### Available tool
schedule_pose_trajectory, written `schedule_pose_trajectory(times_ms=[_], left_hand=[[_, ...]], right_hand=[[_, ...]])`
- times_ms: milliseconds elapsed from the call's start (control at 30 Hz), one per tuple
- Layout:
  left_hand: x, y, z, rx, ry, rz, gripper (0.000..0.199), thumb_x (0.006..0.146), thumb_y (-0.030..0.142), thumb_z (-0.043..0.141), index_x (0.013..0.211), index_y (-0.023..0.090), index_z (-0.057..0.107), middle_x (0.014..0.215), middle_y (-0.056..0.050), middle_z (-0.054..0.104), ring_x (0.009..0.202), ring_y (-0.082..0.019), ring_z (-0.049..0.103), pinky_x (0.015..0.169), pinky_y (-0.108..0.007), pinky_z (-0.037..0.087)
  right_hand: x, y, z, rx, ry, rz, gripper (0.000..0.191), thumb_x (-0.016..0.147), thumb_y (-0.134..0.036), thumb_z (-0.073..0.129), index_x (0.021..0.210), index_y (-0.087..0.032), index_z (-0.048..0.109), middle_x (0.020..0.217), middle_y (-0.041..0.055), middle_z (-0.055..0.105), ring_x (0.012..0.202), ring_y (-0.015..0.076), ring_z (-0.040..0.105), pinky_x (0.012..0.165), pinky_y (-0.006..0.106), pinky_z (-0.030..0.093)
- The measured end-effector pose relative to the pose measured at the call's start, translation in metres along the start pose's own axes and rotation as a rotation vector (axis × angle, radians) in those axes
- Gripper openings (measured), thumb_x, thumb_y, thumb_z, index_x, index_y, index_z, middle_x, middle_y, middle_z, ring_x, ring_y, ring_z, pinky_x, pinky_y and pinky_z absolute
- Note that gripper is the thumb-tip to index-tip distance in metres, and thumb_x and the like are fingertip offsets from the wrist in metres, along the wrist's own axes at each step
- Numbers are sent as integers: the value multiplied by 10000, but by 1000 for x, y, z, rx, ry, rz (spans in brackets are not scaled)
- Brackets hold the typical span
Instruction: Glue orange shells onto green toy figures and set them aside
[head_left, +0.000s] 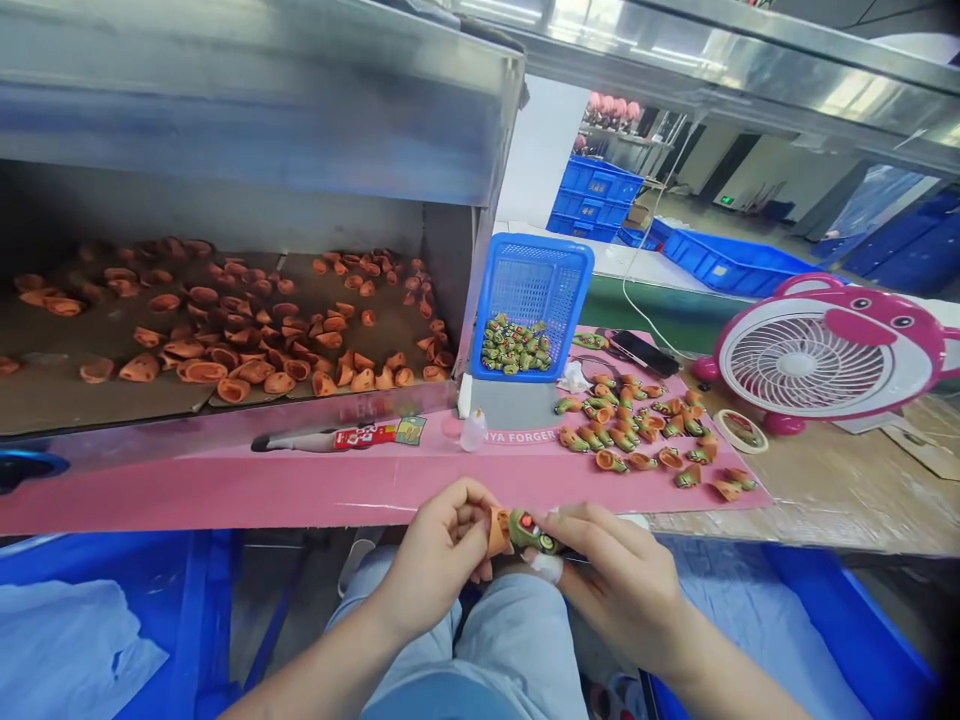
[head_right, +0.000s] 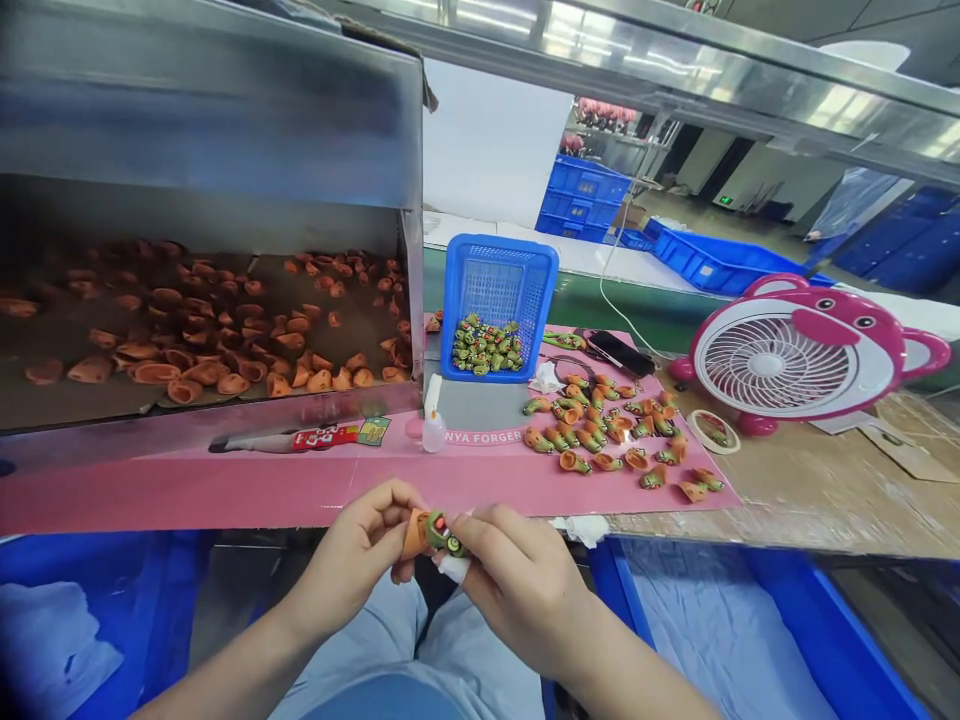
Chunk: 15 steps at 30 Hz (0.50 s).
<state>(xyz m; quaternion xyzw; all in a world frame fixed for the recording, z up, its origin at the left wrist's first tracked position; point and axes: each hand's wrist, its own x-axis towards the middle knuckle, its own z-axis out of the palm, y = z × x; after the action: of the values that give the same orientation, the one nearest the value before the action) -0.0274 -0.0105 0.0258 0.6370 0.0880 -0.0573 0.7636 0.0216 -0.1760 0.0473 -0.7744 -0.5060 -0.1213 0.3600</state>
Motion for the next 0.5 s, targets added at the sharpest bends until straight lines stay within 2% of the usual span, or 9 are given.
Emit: schedule_pose_trajectory(times_ms=[300, 500], left_hand=[[0, 0, 2, 33, 2, 6, 6, 747, 165, 440, 746, 164, 446, 557, 53, 499, 431, -50, 437, 433, -179, 354], [0, 2, 3, 99, 24, 2, 36, 747, 190, 468, 727, 166, 448, 557, 53, 484, 457, -64, 455, 446, -191, 375]], right_hand=[[-4, 0, 4, -36, -12, -7, 328, 735, -31, 509, 1037, -157, 484, 819, 61, 580, 726, 142, 558, 592, 229, 463], [-5, 2, 9, -29, -51, 38, 300, 746, -47, 490, 1026, -154, 487, 812, 65, 571, 727, 146, 557, 595, 237, 469]])
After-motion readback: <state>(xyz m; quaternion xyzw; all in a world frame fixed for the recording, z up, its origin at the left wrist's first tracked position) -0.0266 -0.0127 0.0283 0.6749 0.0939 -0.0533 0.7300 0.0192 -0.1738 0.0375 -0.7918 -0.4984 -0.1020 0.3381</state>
